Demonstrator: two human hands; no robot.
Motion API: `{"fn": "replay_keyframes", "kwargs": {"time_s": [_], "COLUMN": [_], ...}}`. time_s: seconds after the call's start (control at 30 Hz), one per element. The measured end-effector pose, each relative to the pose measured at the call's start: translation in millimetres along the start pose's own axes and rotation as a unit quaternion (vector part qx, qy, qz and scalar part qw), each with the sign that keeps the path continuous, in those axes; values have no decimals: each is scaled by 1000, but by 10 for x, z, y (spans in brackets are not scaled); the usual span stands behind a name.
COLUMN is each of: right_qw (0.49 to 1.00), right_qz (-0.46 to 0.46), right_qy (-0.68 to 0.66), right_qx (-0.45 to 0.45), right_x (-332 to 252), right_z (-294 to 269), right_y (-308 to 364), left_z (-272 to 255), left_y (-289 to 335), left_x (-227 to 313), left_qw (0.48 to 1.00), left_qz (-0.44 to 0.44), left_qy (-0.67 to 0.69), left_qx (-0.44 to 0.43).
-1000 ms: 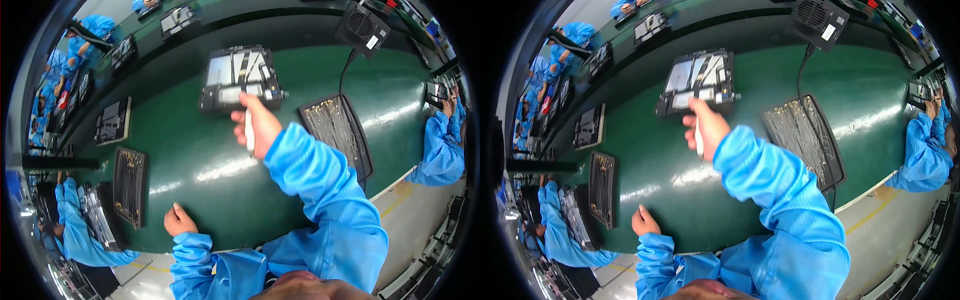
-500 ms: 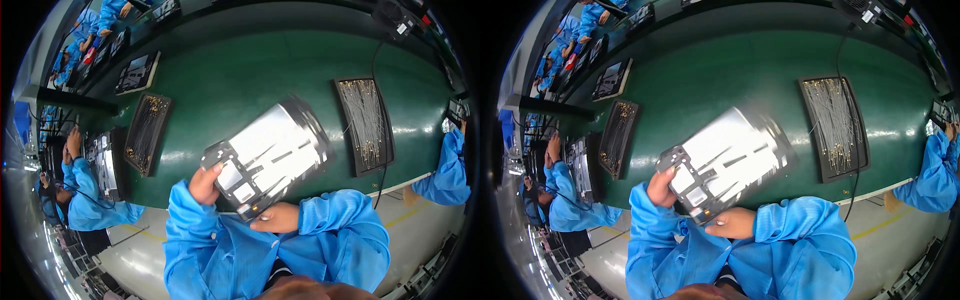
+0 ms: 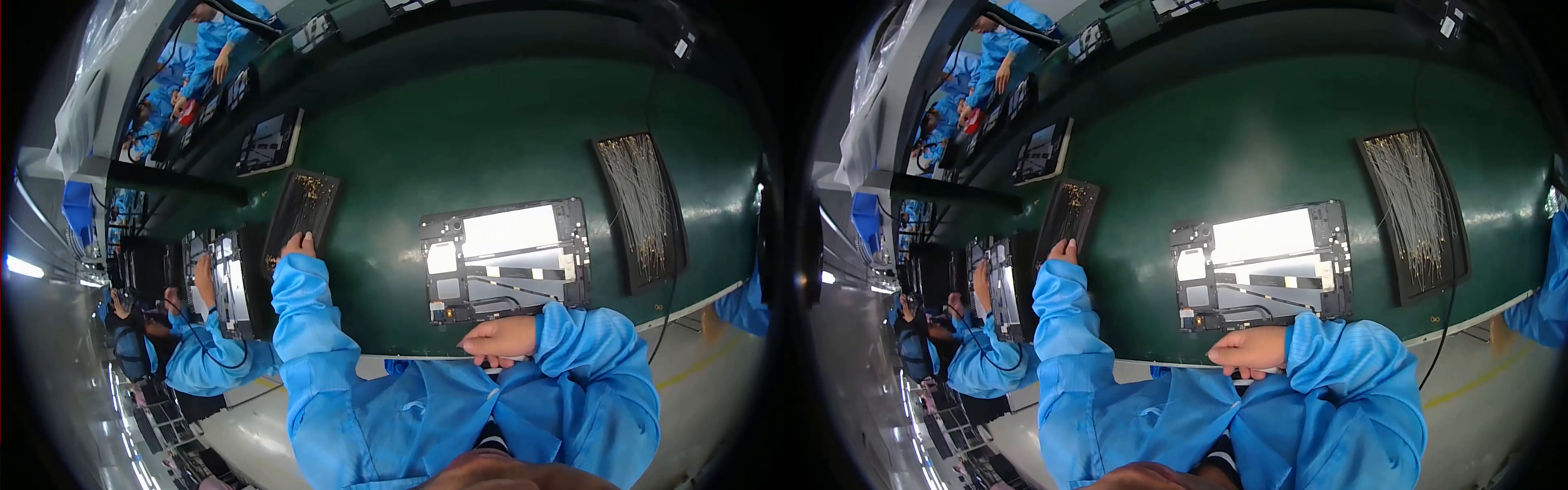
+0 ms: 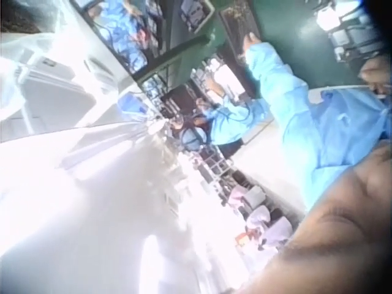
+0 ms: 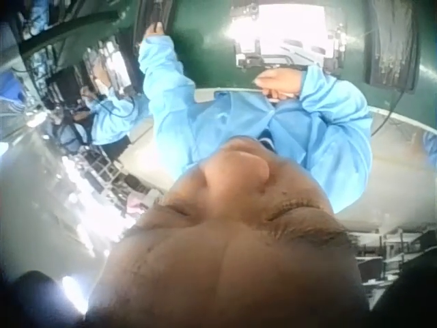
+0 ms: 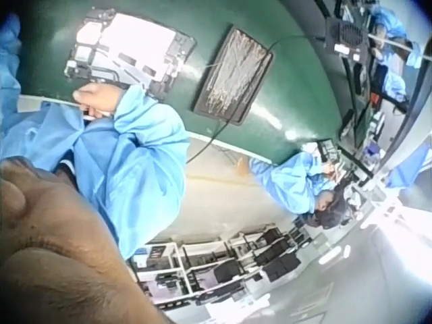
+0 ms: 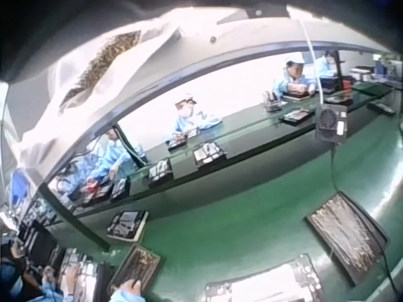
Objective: The person assembles internal components, a battery, and a ribbon cable into an electronic device, using a plastic tool to manipulate the parts.
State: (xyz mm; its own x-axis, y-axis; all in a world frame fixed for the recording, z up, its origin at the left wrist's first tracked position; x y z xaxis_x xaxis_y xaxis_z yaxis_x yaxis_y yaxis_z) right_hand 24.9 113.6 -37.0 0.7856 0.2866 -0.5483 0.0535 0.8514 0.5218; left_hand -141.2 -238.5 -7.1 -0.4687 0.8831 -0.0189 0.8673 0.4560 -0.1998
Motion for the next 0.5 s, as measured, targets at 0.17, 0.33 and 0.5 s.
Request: {"fn": "replay_keyframes", "kwargs": {"time_s": [0.17,0.33,0.5], "right_qw": [1000,999,998], "right_qz": [-2,17,-4], "right_qy": [-19,-33,-29], "right_qx": [11,36,55], "right_x": [-75,-72,-68], "right_z": [27,17,-10], "right_y": [48,-14,34], "left_z": [-9,-374,-933], "left_y": [-18,135,641], "left_x": [-51,47,687], "left_qw": [994,995,963], "left_qz": [-49,-45,167], "left_qy": [59,55,143], "left_qx": [-77,65,157]}}
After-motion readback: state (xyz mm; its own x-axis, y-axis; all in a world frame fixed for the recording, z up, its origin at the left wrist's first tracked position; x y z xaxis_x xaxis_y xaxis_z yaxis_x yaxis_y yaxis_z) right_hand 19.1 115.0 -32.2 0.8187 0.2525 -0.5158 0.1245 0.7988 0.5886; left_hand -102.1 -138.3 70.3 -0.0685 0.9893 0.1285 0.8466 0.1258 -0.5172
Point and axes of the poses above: each hand's wrist, its own y-axis away from the middle knuckle, its own z-axis out of the palm, x = y × z, the point moved 6 cm from there along -y, towards the middle knuckle, and after that the axes turned 15 degrees about -y, right-handed, at the moved point
